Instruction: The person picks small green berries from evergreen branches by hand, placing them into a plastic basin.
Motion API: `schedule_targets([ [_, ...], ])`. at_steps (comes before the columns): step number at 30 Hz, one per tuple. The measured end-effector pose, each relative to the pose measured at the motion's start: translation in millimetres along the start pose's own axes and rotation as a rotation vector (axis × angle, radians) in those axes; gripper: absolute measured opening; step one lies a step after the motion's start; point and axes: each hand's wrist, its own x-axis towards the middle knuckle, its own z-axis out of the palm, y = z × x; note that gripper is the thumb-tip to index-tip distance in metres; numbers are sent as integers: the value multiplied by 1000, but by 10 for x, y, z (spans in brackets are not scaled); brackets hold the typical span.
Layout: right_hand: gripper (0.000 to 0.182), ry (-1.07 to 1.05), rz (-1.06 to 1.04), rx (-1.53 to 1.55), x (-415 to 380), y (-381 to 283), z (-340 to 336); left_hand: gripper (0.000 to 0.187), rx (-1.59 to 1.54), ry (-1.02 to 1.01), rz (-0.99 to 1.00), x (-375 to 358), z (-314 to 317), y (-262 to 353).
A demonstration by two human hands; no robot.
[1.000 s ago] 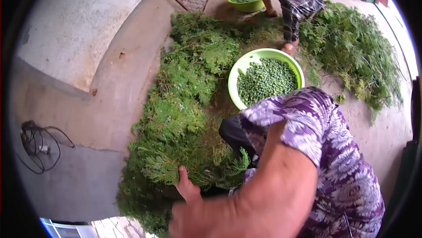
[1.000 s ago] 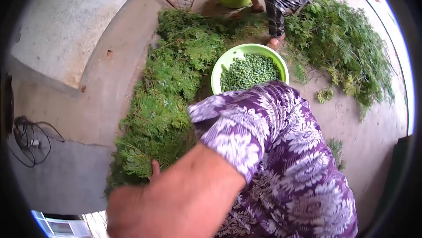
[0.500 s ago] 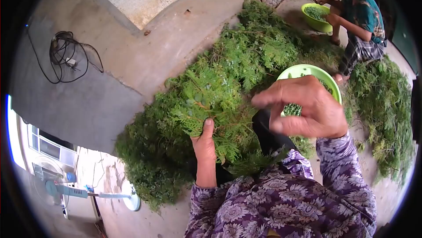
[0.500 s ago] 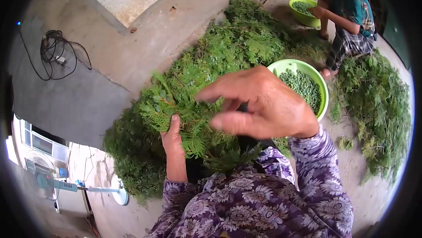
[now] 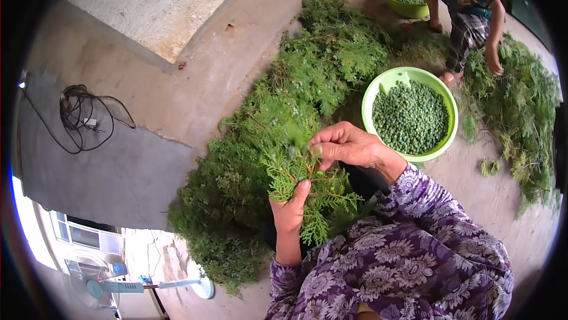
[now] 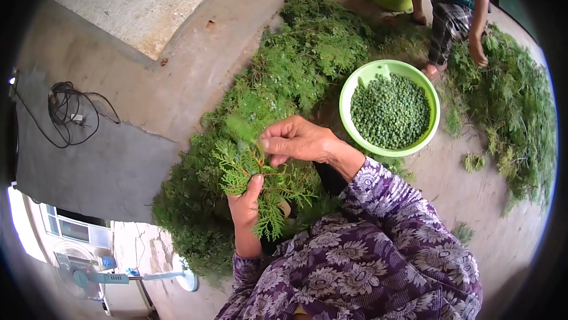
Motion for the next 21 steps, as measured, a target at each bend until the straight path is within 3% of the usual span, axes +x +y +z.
schedule_targets([
  [3,28,-111,31,-92,-16,-53,24,30,10,-25,-6,4,-46,-21],
  [11,25,-4,106,183,25,139,-66,31,36,-77,-62,-14,-48,-14],
  [13,29,-146,167,501,22,213,-96,29,40,-91,-50,-21,-37,5],
  [16,30,-138,216,724,-19,285,-100,27,54,-120,-36,-11,-37,11],
  [21,41,-162,229,666,-28,462,-147,26,52,-136,-103,-35,-37,-13],
])
